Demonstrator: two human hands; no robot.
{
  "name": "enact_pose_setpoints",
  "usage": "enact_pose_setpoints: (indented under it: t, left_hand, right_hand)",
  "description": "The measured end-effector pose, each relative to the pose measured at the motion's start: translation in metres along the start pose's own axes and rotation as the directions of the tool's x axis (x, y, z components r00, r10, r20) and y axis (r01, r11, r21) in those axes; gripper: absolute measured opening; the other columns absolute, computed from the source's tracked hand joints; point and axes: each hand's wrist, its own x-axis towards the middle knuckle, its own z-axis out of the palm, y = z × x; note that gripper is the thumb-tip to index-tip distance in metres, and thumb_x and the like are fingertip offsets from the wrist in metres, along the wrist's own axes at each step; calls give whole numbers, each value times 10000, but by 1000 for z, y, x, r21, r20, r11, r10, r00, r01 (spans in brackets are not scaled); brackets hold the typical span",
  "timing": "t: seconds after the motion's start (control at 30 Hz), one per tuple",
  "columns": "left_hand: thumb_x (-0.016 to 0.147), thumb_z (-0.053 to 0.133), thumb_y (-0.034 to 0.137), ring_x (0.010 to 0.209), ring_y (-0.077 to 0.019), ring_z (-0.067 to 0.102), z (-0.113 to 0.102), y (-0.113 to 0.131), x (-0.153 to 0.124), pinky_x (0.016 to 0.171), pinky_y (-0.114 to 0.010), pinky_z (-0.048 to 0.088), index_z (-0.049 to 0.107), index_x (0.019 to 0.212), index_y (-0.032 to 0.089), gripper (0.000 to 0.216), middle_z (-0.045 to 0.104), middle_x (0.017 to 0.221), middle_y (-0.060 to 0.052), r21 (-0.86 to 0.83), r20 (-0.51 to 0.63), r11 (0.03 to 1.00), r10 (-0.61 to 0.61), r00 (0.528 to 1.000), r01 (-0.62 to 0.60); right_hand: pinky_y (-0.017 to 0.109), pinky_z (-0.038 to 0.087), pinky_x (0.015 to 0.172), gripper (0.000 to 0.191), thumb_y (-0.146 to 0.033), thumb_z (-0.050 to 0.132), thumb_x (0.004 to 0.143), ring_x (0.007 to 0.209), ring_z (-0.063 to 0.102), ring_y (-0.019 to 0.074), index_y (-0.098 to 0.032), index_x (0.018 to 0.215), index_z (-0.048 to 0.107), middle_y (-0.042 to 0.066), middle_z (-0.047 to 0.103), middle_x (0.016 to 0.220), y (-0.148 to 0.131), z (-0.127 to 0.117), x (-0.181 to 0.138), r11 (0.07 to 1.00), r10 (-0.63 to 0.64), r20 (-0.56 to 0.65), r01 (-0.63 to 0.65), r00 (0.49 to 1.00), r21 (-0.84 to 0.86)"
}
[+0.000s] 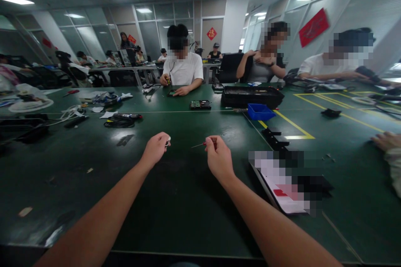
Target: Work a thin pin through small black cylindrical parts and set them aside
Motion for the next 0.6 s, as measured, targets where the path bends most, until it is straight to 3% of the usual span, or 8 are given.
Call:
enact_pose_setpoints:
  t: [0.07,0.1,0.17,0.23,0.27,0.4,0.6]
  left_hand:
    - [854,479,321,526,-136,499,-7,4,4,499,-253,325,576,670,169,258,593,654,-30,-249,-13,963,-105,994,99]
    - [847,478,315,500,-129,478,-12,8,6,475,-248,313,563,683,168,236,578,648,-27,-404,13,899,-180,984,170]
    - [832,475,285,460,-115,439,-25,15,7,443,-237,296,533,711,168,178,542,634,-12,-667,117,681,-307,945,303]
    - [828,470,248,445,-108,423,-42,20,7,434,-230,311,515,730,167,135,518,633,0,-792,199,490,-356,913,364]
    - [835,464,236,448,-107,428,-51,21,6,438,-228,329,514,738,165,130,514,637,2,-818,209,444,-362,908,366]
    - [909,431,251,471,-114,452,-91,14,0,456,-231,382,507,751,163,197,504,645,1,-848,145,429,-378,914,312]
    - [934,437,211,506,-118,469,-154,-6,-15,485,-240,420,503,774,144,185,523,670,-10,-805,-31,542,-445,895,241]
  right_hand:
    - [336,433,674,323,-486,461,961,710,603,206,-208,942,624,33,656,765,0,0,0,1000,11,20,-12,1000,6]
    - [336,432,672,322,-487,460,962,709,602,205,-210,944,624,32,655,766,0,0,0,1000,16,26,-16,1000,8]
    - [335,431,673,321,-488,459,964,705,601,203,-213,940,623,28,654,763,1,0,0,1000,13,29,-13,1000,13]
    - [336,429,675,321,-487,457,965,698,600,201,-214,928,621,25,652,752,2,1,0,1000,2,23,-2,1000,15]
    - [337,428,676,321,-486,456,966,695,600,201,-213,924,620,24,651,747,3,1,1,1000,-3,20,2,1000,16]
    - [339,429,679,315,-479,455,968,700,604,201,-213,920,618,23,651,746,6,2,2,1000,-10,17,10,1000,15]
    - [337,436,674,312,-477,450,976,697,599,196,-218,924,617,20,650,753,6,2,2,1000,-9,37,8,999,20]
